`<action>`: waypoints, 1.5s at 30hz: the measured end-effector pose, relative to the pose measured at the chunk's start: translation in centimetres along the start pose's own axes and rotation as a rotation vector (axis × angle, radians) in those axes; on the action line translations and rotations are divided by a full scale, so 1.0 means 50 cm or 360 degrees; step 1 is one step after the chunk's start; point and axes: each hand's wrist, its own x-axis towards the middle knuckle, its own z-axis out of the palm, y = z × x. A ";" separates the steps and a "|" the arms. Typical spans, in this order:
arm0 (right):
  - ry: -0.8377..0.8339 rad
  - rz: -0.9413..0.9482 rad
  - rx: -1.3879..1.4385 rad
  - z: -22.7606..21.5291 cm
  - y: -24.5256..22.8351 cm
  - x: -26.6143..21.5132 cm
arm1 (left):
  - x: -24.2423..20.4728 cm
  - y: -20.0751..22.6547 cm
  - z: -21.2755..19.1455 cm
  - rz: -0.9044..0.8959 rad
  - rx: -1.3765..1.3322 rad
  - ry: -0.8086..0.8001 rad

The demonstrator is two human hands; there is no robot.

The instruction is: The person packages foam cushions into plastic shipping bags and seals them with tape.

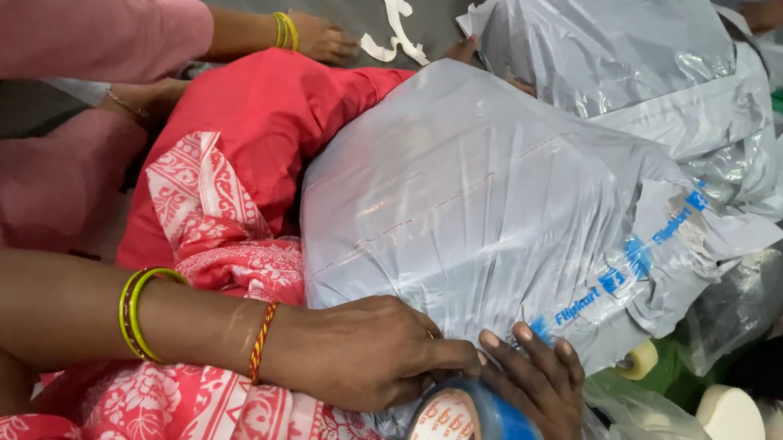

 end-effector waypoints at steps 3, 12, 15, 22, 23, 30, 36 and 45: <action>-0.0001 0.0006 -0.0075 0.003 -0.005 -0.003 | -0.001 0.000 0.005 0.0021 0.0018 0.0035; 0.0310 0.0065 -0.0020 0.021 -0.010 -0.066 | 0.011 0.013 0.034 0.0064 0.0004 -0.0046; 0.0348 0.0106 0.0073 0.017 -0.016 -0.071 | 0.017 0.010 0.041 0.0071 0.0042 -0.0071; 0.0282 0.0013 -0.0029 0.009 -0.023 -0.034 | 0.012 0.016 0.016 0.0020 0.0038 -0.0078; 0.0224 0.0071 0.0034 0.003 -0.035 -0.027 | 0.008 0.016 0.012 -0.0003 0.0048 -0.0067; 0.0158 0.0019 0.0045 -0.001 -0.043 -0.002 | -0.017 0.032 -0.025 0.0022 0.0151 0.0048; 0.0071 -0.0013 0.0130 -0.010 -0.035 0.001 | -0.051 0.077 -0.034 -0.0217 -0.0043 0.0227; 0.0052 -0.0093 0.0007 0.014 -0.035 -0.004 | -0.094 0.103 -0.011 -0.0510 -0.1818 -0.0150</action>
